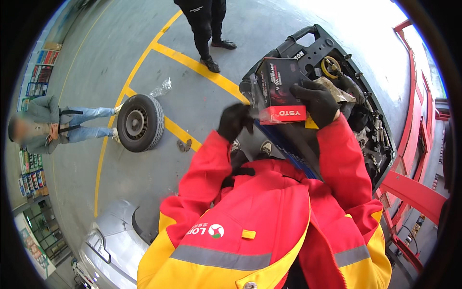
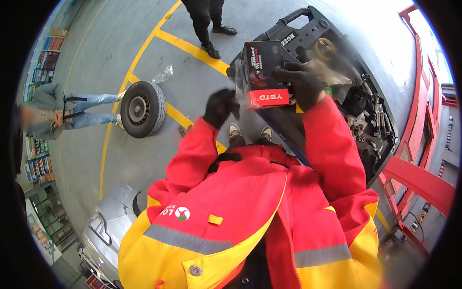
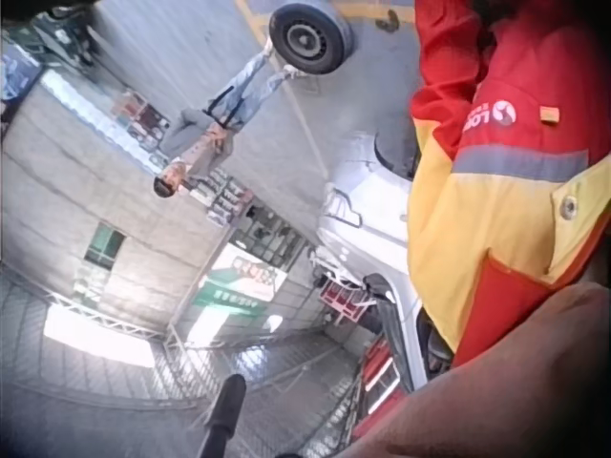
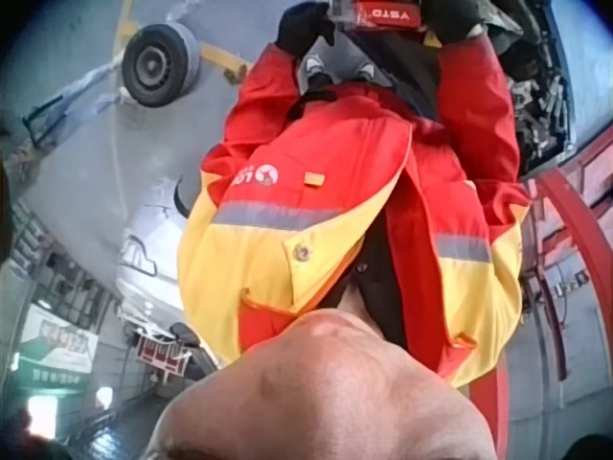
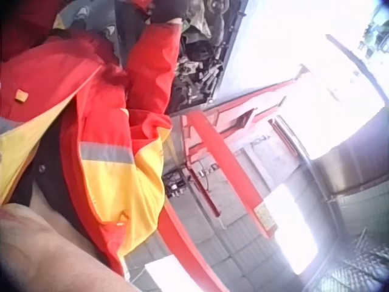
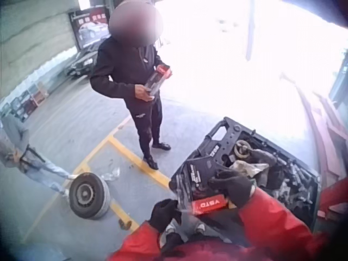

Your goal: The person opens a box of brake pads, removes the pads from plastic packaging, and compares them with old pads on the floor. The person handles the pads and packaging while sitting on the garage floor.

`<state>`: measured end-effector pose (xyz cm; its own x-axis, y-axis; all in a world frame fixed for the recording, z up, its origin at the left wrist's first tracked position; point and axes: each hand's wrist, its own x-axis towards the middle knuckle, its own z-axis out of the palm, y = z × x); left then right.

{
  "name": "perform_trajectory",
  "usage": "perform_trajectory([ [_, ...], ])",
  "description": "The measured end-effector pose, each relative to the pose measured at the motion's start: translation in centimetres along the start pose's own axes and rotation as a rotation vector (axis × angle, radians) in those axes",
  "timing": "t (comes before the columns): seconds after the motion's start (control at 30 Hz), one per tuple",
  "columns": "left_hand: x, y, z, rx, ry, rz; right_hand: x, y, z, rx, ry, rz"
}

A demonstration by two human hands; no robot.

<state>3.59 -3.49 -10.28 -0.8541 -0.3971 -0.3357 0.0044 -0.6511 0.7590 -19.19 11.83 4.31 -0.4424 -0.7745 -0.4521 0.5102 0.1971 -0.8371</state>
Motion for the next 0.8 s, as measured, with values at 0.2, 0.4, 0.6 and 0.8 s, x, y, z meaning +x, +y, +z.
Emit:
perform_trajectory([
  [0.2,-6.2,0.6,3.7,1.071,0.032,0.573,-0.2,0.9,-2.9,-0.040,0.088,-0.058],
  [0.4,-4.5,2.7,0.0,1.324,0.515,0.648,-1.3,1.0,-2.6,0.065,0.014,-0.128],
  [0.6,-0.4,3.6,1.0,1.076,0.854,0.830,-0.4,1.6,-5.0,0.057,0.019,-0.208],
  [0.8,0.0,7.3,1.5,0.790,0.682,0.894,-2.1,-0.5,-7.4,-0.333,0.222,-0.439],
])
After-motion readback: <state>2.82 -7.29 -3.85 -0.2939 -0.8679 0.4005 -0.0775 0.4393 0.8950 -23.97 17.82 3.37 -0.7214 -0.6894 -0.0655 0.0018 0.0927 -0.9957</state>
